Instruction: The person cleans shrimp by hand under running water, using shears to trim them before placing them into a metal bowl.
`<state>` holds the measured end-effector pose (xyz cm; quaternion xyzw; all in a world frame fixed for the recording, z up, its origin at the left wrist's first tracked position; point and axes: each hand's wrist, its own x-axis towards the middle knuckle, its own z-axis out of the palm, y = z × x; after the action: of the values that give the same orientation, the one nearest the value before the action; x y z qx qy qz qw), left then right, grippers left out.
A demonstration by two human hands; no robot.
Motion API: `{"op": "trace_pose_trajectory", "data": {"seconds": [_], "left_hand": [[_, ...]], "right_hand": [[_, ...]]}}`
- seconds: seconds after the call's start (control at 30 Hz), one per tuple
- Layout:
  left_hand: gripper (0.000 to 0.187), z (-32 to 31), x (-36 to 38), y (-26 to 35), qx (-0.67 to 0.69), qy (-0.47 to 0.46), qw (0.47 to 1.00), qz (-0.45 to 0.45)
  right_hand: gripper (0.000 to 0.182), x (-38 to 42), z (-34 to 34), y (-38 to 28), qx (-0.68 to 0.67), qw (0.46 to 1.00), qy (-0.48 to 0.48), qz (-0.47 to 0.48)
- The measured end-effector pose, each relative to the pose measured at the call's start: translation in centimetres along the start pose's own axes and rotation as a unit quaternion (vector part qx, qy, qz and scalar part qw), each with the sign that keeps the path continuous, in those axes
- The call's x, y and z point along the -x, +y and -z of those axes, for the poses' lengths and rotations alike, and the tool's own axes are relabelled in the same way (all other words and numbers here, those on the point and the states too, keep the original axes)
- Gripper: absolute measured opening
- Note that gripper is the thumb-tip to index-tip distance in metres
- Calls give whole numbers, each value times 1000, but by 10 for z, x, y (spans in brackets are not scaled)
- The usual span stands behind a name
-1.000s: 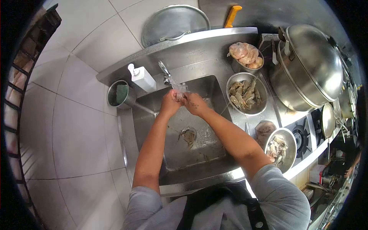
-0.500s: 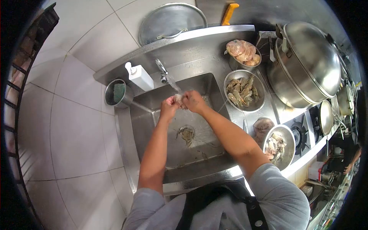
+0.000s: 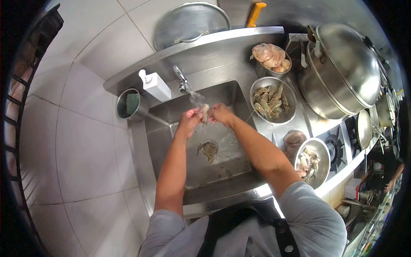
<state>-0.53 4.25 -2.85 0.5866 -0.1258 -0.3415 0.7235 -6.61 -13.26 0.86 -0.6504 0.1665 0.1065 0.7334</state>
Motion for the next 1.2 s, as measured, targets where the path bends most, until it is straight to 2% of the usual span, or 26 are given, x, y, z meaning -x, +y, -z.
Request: {"op": "trace_pose_trajectory", "data": {"seconds": [0.1,0.27,0.33,0.4,0.6,0.73,0.9,1.13,1.17,1.2], "left_hand": [[25,-3,2,-3,-48,14,999,-2],[23,-8,2,-7,-71,61,995,-30],[22,-8,1,-10,-60,98,993,-21],[22,-8,2,-12,-44,106,993,-24],[24,-14,1,-11,51,131,990,-33],[25,-12,-2,-13,133,131,981,-59],[24,-7,-3,-11,155,86,983,-54],[25,-13,-1,-7,184,59,980,-37],[25,-16,-2,-8,184,59,980,-38],[26,-20,-3,-10,138,115,983,-34]], "right_hand": [[15,2,2,5,59,998,-11,24],[13,-1,0,8,67,996,-7,54],[13,-3,0,9,65,996,-7,63],[13,-4,0,7,131,985,14,110],[17,-6,4,-1,200,965,-6,167],[19,-8,0,-2,191,970,-4,149],[16,-11,-6,0,170,968,12,186],[18,-1,-4,-7,169,972,-8,162],[20,1,-3,-7,193,968,6,160],[23,1,-3,-7,218,963,20,157]]}}
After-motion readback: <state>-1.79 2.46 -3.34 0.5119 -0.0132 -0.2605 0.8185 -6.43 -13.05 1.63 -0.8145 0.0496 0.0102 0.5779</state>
